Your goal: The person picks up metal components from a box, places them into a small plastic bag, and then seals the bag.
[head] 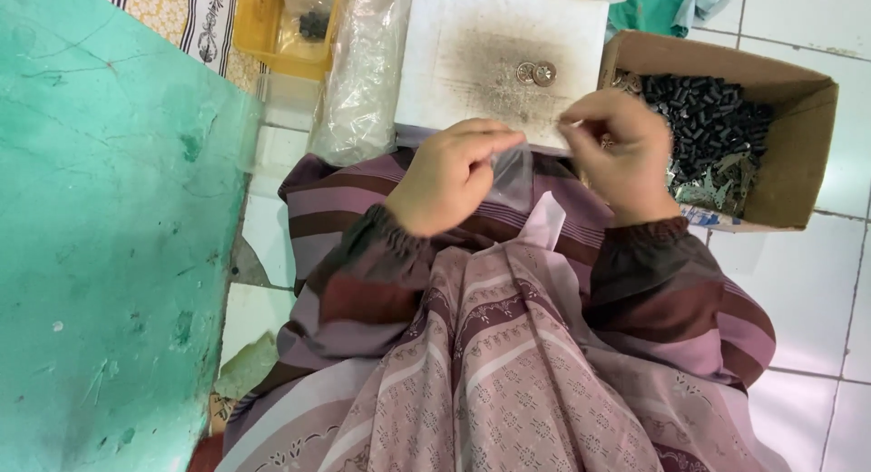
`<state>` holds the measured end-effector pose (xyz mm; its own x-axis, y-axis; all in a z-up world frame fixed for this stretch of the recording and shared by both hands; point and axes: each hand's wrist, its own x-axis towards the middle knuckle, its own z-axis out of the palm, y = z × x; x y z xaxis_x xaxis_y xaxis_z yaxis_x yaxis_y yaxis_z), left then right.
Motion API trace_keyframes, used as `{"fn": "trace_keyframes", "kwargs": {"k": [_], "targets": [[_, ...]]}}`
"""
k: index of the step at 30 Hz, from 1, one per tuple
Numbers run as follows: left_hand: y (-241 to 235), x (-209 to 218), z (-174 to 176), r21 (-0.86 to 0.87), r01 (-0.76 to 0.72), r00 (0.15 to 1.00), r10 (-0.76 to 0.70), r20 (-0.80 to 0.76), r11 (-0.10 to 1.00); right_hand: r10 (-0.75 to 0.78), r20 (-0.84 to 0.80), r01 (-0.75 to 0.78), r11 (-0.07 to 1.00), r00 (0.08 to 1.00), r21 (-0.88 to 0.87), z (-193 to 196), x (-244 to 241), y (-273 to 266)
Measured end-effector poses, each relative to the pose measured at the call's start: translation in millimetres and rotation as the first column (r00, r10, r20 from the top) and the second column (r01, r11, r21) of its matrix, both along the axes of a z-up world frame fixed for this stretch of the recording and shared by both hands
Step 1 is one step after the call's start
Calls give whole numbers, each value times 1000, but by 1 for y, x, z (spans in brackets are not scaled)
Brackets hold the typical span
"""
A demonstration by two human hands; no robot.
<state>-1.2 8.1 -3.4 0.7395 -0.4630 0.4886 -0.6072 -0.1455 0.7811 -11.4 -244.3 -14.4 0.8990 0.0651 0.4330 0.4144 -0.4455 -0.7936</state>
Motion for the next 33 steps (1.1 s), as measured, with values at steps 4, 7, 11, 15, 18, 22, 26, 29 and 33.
{"fn": "trace_keyframes", "kwargs": {"k": [4, 7, 11, 15, 18, 22, 26, 29, 33], "targets": [[3, 0, 29, 1, -38, 997, 38, 71, 999, -179, 67, 168, 975, 982, 144, -61, 38, -43], [2, 15, 15, 13, -14, 1000, 15, -2, 1000, -295, -77, 291, 955, 952, -54, -107, 74, -52], [0, 20, -6, 27, 34, 997, -32, -65, 999, -326, -199, 239, 900, 924, -364, -167, 113, -65], [3, 21, -7, 10, -2, 990, 4, -141, 1000, -288, -315, 44, 797, 904, -603, -145, 126, -42], [6, 25, 4, 43, 10, 986, -3, -164, 999, -287, -271, 39, 748, 919, -663, -137, 137, -33], [5, 28, 0, 49, 5, 986, 4, -168, 999, -304, -267, 38, 721, 915, -692, -149, 142, -36], [4, 28, -9, 38, 4, 988, 1, -156, 999, -235, -67, 161, 821, 970, -548, -150, 128, -35], [2, 30, -23, 3, -1, 992, 1, -127, 1000, -210, -64, 173, 917, 976, -360, -145, 113, -31], [-3, 29, -32, -5, -20, 994, 19, -110, 1000, -126, 103, 129, 991, 987, -25, -78, 61, -4]]}}
